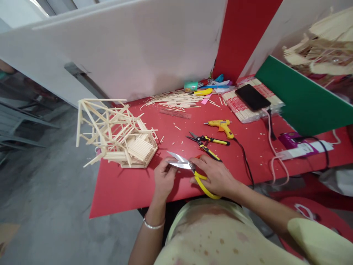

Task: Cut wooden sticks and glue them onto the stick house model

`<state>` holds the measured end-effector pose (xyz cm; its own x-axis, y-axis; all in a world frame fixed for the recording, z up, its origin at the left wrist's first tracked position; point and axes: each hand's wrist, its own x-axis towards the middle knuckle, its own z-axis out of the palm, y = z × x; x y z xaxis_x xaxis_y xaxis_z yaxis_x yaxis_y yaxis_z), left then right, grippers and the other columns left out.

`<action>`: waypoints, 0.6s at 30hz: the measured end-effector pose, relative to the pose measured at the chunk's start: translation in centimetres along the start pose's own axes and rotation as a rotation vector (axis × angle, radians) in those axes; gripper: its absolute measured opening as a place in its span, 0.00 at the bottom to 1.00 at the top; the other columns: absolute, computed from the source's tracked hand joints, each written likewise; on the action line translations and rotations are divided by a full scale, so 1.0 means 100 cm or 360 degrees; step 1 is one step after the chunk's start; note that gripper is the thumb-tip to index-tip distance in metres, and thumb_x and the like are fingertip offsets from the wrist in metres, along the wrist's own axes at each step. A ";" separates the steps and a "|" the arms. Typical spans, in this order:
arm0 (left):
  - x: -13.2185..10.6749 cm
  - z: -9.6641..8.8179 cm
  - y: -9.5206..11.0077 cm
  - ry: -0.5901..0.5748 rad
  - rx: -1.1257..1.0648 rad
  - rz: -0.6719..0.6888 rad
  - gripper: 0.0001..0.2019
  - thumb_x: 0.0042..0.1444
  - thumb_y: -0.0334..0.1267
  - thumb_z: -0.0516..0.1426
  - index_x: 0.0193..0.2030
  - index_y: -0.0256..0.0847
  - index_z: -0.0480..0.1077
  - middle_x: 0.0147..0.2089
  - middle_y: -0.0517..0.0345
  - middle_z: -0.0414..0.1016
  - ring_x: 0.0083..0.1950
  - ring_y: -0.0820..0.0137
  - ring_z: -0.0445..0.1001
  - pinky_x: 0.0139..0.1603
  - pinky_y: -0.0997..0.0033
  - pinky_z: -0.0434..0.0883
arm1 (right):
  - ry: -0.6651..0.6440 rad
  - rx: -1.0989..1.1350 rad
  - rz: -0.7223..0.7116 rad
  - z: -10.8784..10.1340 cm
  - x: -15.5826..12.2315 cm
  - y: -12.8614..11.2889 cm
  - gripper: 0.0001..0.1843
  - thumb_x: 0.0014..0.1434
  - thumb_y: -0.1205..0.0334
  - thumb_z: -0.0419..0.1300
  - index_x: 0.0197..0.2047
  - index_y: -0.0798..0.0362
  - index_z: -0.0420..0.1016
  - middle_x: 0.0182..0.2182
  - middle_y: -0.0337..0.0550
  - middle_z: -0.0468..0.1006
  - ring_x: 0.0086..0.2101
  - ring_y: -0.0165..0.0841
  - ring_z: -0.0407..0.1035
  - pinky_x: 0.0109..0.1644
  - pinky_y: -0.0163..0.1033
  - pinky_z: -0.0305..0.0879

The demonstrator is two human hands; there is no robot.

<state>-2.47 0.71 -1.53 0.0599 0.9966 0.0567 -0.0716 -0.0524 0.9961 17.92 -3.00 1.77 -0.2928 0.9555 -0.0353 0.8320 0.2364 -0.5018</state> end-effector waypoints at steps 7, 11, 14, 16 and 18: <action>0.000 -0.004 -0.002 0.0028 0.0058 -0.0031 0.02 0.52 0.34 0.63 0.33 0.40 0.77 0.31 0.57 0.76 0.27 0.72 0.72 0.31 0.72 0.71 | -0.0066 0.0070 -0.0006 -0.002 0.001 -0.002 0.33 0.58 0.36 0.56 0.60 0.46 0.65 0.46 0.47 0.71 0.42 0.37 0.69 0.46 0.40 0.65; -0.002 -0.006 -0.002 -0.0013 0.0048 -0.0092 0.03 0.53 0.35 0.62 0.34 0.40 0.77 0.30 0.57 0.76 0.24 0.73 0.70 0.27 0.73 0.69 | -0.0060 0.0065 -0.0022 0.000 0.001 -0.001 0.33 0.59 0.35 0.56 0.59 0.47 0.66 0.44 0.47 0.72 0.41 0.37 0.69 0.44 0.39 0.65; -0.002 -0.008 -0.003 -0.0056 0.0069 -0.0065 0.03 0.54 0.35 0.62 0.33 0.40 0.77 0.30 0.58 0.75 0.24 0.74 0.69 0.27 0.74 0.68 | -0.0045 0.0090 -0.0064 0.004 0.002 0.001 0.33 0.59 0.35 0.56 0.58 0.49 0.67 0.43 0.47 0.73 0.40 0.37 0.70 0.44 0.39 0.65; -0.002 -0.009 -0.005 -0.0069 0.0079 -0.0042 0.03 0.54 0.36 0.62 0.33 0.39 0.77 0.29 0.59 0.74 0.24 0.75 0.68 0.27 0.75 0.68 | -0.0021 0.0125 -0.0104 0.008 0.002 0.002 0.32 0.60 0.36 0.56 0.57 0.51 0.68 0.43 0.48 0.74 0.41 0.37 0.70 0.44 0.39 0.65; -0.003 -0.010 -0.007 -0.0073 0.0079 -0.0050 0.04 0.55 0.37 0.62 0.35 0.39 0.76 0.28 0.60 0.74 0.23 0.76 0.67 0.26 0.76 0.67 | 0.0006 0.0159 -0.0136 0.014 0.001 0.004 0.32 0.60 0.37 0.56 0.57 0.52 0.68 0.43 0.49 0.74 0.41 0.38 0.70 0.46 0.40 0.66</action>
<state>-3.39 0.52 -2.30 0.1068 0.9939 0.0274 -0.0198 -0.0254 0.9995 17.57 -3.02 0.31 -0.3587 0.9333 0.0147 0.7528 0.2985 -0.5866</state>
